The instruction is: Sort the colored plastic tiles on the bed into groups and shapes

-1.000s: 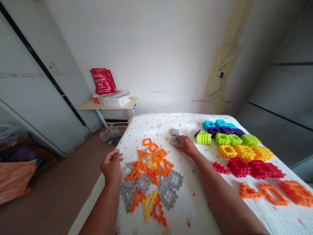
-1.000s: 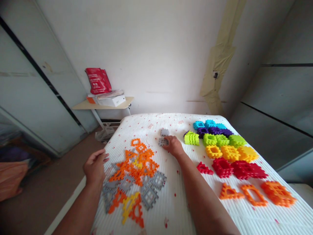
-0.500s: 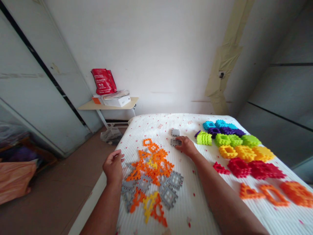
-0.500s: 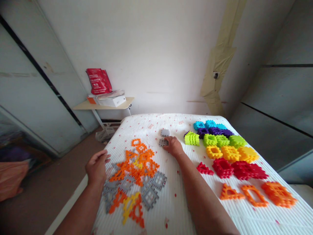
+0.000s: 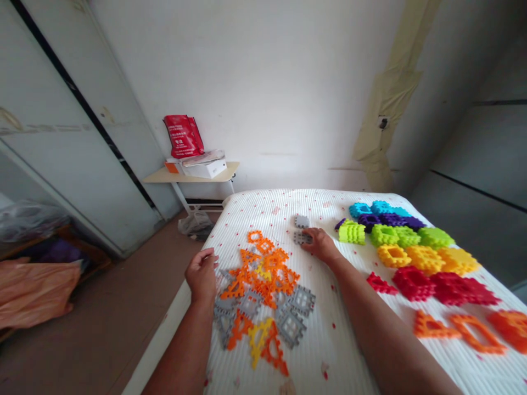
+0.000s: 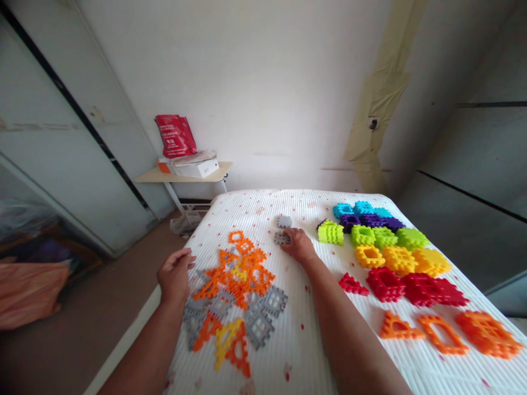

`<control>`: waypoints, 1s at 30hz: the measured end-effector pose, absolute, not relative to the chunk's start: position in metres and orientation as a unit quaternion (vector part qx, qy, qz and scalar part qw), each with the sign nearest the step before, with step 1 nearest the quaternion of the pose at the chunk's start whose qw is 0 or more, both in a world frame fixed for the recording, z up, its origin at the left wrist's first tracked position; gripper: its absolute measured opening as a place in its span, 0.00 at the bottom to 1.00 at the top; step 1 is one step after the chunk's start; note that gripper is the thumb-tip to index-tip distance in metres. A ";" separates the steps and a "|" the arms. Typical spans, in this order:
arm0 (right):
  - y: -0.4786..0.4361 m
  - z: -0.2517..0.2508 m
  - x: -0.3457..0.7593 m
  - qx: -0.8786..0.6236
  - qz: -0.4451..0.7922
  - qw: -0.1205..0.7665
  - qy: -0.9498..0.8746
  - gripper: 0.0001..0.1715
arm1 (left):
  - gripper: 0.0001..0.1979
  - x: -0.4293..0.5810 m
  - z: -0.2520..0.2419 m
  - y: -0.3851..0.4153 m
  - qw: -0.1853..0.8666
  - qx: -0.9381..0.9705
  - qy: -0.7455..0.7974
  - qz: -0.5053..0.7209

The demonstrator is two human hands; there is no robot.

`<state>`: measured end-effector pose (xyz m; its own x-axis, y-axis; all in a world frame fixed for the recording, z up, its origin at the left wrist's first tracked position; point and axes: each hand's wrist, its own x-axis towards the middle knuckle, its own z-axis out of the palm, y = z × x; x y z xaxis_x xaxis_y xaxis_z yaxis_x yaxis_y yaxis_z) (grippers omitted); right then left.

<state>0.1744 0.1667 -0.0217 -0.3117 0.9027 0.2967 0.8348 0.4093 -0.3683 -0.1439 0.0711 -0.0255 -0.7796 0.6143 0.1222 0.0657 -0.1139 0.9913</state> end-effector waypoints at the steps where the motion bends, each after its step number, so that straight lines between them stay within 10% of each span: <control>1: 0.166 -0.022 0.175 -0.536 0.072 0.235 -0.808 0.24 | 0.14 -0.144 -0.025 0.071 0.196 0.267 0.635 0.698; 8: 0.162 -0.009 0.171 -0.510 0.050 0.263 -0.818 0.25 | 0.14 -0.142 -0.024 0.071 0.153 0.341 0.667 0.644; 18: 0.123 0.020 0.117 -0.417 0.083 0.218 -0.879 0.15 | 0.24 -0.113 0.000 0.058 0.031 0.652 0.732 0.194; 30: 0.099 0.021 0.059 -0.337 0.105 0.123 -0.928 0.19 | 0.20 -0.118 -0.013 0.065 0.060 0.654 0.720 0.226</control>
